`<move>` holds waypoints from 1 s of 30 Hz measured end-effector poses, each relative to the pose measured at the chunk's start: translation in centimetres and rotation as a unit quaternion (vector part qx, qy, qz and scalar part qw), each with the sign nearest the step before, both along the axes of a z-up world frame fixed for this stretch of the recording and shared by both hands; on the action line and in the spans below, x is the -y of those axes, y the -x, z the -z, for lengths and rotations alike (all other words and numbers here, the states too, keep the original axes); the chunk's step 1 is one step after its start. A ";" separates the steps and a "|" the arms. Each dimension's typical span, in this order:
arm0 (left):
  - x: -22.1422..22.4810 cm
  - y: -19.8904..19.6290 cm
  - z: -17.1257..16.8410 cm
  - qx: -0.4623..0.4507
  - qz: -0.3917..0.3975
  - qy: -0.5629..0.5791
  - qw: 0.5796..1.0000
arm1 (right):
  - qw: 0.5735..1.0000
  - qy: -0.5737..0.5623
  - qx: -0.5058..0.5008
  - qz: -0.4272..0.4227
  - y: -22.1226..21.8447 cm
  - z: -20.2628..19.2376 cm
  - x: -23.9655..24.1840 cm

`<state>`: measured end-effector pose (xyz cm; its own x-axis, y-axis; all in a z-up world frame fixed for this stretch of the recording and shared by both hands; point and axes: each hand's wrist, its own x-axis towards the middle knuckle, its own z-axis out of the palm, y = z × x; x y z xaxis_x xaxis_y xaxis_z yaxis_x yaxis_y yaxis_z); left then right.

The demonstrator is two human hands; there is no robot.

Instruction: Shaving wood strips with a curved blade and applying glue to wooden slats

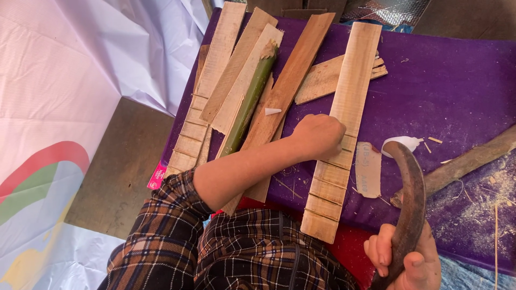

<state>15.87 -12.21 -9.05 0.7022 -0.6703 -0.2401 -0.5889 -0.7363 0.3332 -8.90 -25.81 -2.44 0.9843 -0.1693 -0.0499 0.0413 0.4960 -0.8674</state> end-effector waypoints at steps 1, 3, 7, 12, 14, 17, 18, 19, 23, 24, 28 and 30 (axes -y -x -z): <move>0.0 -0.2 -0.3 -0.027 0.004 -0.005 1.000 | 1.000 -0.017 0.009 -0.007 0.0 0.2 0.1; -0.1 -0.6 -1.7 -0.054 0.005 -0.010 0.998 | 0.999 -0.035 0.018 -0.017 0.1 0.2 0.2; -0.9 -2.2 -3.8 -0.094 -0.032 0.014 0.995 | 1.000 -0.001 -0.010 -0.022 0.3 0.1 0.6; -1.3 -2.2 -4.0 -0.086 -0.032 0.003 0.996 | 0.999 -0.004 0.021 -0.042 0.1 0.1 0.3; -1.0 -1.7 -3.2 -0.096 -0.005 -0.032 0.995 | 0.999 -0.011 0.012 -0.047 0.1 0.2 0.2; -0.6 -1.2 -1.4 -0.063 0.006 -0.012 0.998 | 0.999 0.011 0.003 -0.036 0.2 -0.5 -0.3; -0.6 -1.2 -1.4 -0.062 0.003 -0.011 0.998 | 0.999 0.011 0.004 -0.039 0.1 -0.3 -0.1; -0.5 -1.2 -1.3 -0.062 0.015 -0.024 0.998 | 0.999 -0.013 0.015 -0.049 0.1 0.0 0.1; -0.2 -1.0 -1.7 -0.087 0.029 -0.059 0.994 | 0.994 -0.058 0.036 -0.083 0.0 1.4 1.1; -0.1 -1.0 -1.5 -0.086 0.028 -0.058 0.994 | 0.994 -0.057 0.036 -0.084 0.0 1.2 1.0; 0.4 -0.9 -0.4 -0.067 0.040 -0.064 0.995 | 0.997 -0.016 0.025 -0.072 0.0 0.8 0.7; 0.6 -0.8 0.0 -0.056 0.048 -0.069 0.995 | 0.996 -0.032 0.030 -0.079 0.0 0.7 0.5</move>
